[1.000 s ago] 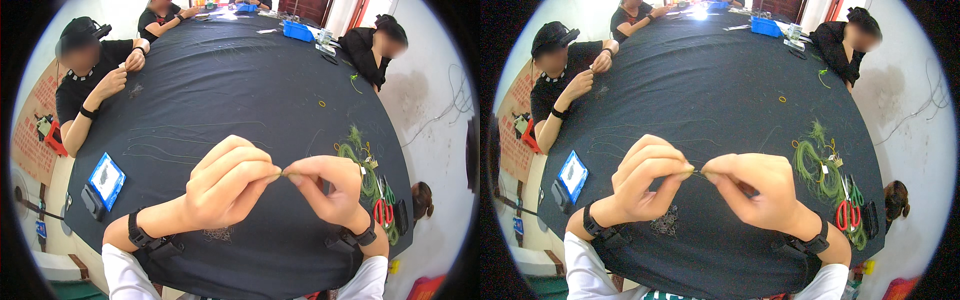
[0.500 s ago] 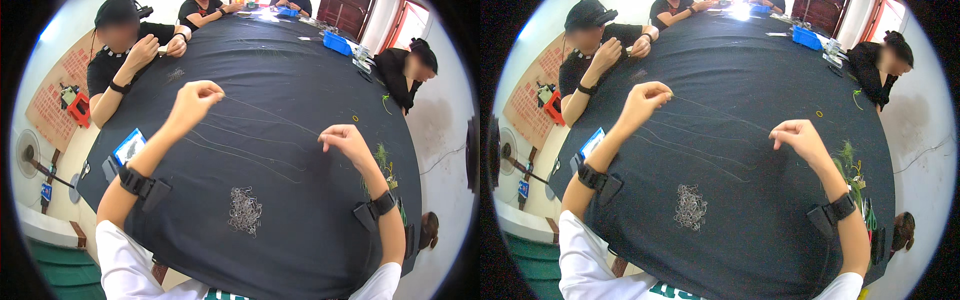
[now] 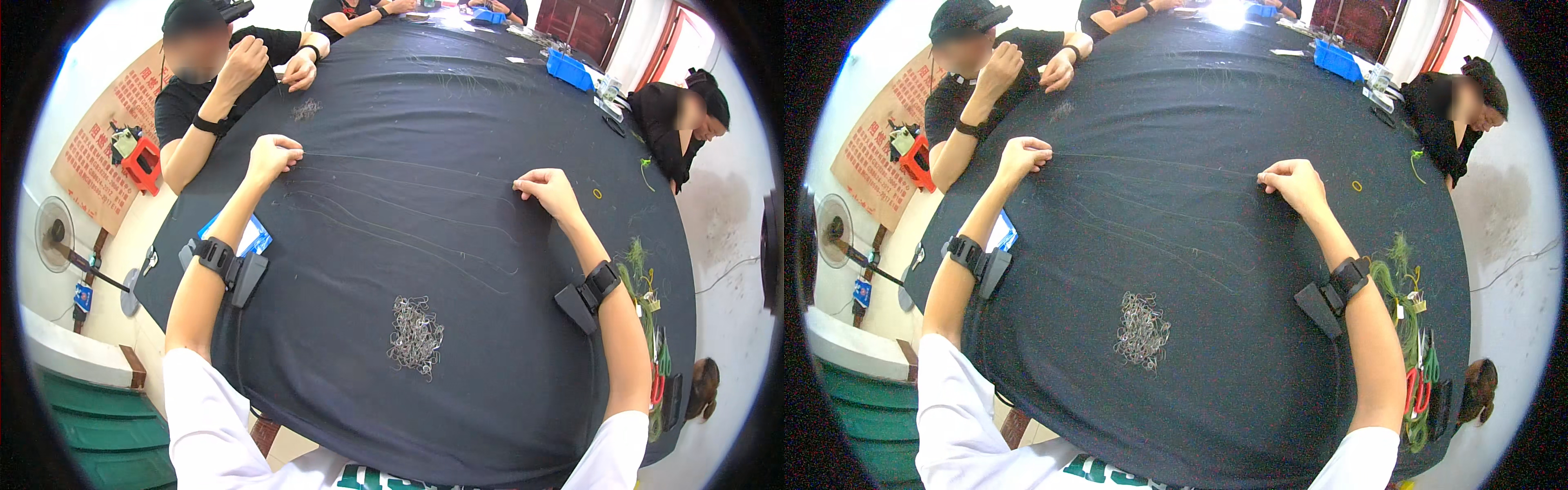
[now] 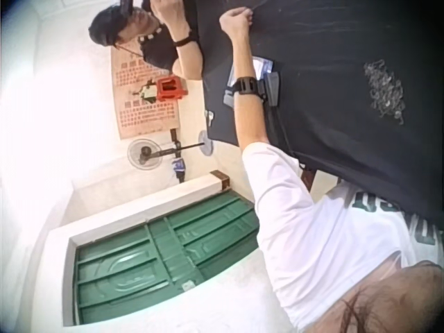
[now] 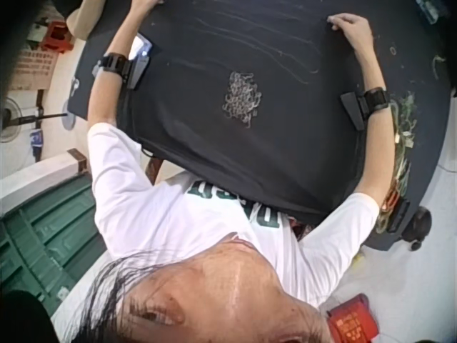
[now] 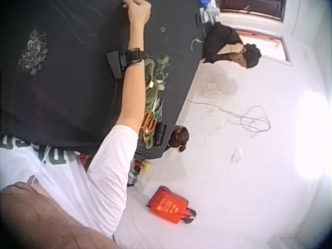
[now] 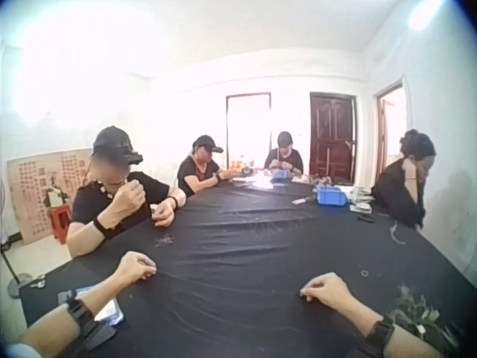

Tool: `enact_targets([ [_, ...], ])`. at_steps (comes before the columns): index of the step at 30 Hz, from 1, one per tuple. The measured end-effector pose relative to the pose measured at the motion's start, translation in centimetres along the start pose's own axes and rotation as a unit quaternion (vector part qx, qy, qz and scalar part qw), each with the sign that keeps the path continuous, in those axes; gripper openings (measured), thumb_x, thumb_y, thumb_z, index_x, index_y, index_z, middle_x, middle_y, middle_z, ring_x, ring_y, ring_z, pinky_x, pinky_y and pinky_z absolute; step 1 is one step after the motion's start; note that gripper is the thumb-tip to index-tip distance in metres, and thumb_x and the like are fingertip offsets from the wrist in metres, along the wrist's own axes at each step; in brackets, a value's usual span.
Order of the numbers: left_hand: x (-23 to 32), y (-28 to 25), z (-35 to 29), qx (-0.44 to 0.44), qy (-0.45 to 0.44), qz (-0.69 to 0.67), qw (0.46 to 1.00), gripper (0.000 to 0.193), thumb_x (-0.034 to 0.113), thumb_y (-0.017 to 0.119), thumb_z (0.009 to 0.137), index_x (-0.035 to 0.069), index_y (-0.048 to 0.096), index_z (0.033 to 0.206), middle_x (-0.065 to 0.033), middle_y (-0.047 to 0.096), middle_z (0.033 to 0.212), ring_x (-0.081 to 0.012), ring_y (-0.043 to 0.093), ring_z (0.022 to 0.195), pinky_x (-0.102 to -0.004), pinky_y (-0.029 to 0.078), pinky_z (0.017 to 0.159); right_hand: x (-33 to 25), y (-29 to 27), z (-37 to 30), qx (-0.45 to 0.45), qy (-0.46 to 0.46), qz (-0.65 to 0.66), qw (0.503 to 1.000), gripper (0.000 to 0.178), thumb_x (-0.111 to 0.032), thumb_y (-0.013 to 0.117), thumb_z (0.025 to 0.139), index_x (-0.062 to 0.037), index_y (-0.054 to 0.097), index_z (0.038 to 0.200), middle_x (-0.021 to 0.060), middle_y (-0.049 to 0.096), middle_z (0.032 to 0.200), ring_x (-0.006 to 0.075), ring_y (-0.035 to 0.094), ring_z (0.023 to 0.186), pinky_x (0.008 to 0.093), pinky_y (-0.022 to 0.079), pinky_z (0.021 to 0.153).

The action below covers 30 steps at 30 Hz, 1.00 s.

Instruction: Assembling fishing line rigs with small lead weights and connectors.

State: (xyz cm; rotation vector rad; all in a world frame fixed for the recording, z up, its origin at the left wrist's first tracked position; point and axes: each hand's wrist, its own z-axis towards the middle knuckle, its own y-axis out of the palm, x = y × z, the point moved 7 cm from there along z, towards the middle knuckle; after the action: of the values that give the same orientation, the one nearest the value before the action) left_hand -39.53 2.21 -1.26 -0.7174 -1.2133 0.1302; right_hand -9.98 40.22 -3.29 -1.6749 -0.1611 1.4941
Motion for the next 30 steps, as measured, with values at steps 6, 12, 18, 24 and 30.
enact_targets([
  [6,-1.0,-0.7,1.1,-0.013,-0.047,0.112,0.993,0.018,0.016,0.072,0.072,0.003,0.072,0.084,-0.0026,0.064,0.068,-0.0092,0.056,0.056,-0.0233,0.045,0.049,-1.3,-1.4,-1.0,0.018,0.017,-0.006,1.000,0.021,-0.024,0.066,0.077,-0.0054,0.072,0.085,0.0038,0.068,0.071,0.0108,0.064,0.069,0.0267,0.048,0.068],
  [12,-0.3,0.0,1.5,-0.011,-0.021,0.181,0.983,0.015,0.017,0.071,0.073,0.005,0.071,0.082,-0.0027,0.061,0.063,-0.0105,0.055,0.052,-0.0243,0.044,0.045,-3.9,-7.2,-3.4,0.053,-0.007,-0.052,0.997,0.019,-0.019,0.065,0.079,-0.0029,0.070,0.086,0.0052,0.068,0.071,0.0106,0.064,0.066,0.0257,0.050,0.064],
  [18,-0.7,-0.6,1.2,-0.027,-0.026,0.142,0.989,0.018,0.018,0.069,0.074,0.003,0.070,0.083,-0.0044,0.063,0.064,-0.0129,0.059,0.058,-0.0263,0.049,0.052,-5.3,-13.0,-8.0,0.091,-0.029,-0.066,0.993,0.011,-0.010,0.061,0.080,-0.0007,0.067,0.082,0.0071,0.067,0.071,0.0109,0.065,0.067,0.0225,0.050,0.062],
  [24,4.4,0.9,-2.3,-0.011,0.118,0.206,0.971,0.022,0.020,0.069,0.078,0.001,0.068,0.088,-0.0091,0.067,0.079,-0.0184,0.063,0.078,-0.0300,0.049,0.072,-2.2,-12.0,-12.0,-0.062,0.022,-0.128,0.990,0.011,-0.005,0.060,0.075,-0.0014,0.067,0.082,0.0074,0.068,0.069,0.0130,0.066,0.066,0.0262,0.050,0.066],
  [30,11.0,4.3,-7.7,-0.061,0.210,0.132,0.967,0.018,0.018,0.068,0.080,0.002,0.067,0.089,-0.0099,0.062,0.101,-0.0188,0.061,0.090,-0.0284,0.049,0.074,-0.9,-12.2,-15.1,-0.094,-0.026,-0.200,0.975,0.016,-0.003,0.066,0.068,-0.0029,0.067,0.084,0.0091,0.068,0.076,0.0204,0.066,0.075,0.0312,0.051,0.070],
])
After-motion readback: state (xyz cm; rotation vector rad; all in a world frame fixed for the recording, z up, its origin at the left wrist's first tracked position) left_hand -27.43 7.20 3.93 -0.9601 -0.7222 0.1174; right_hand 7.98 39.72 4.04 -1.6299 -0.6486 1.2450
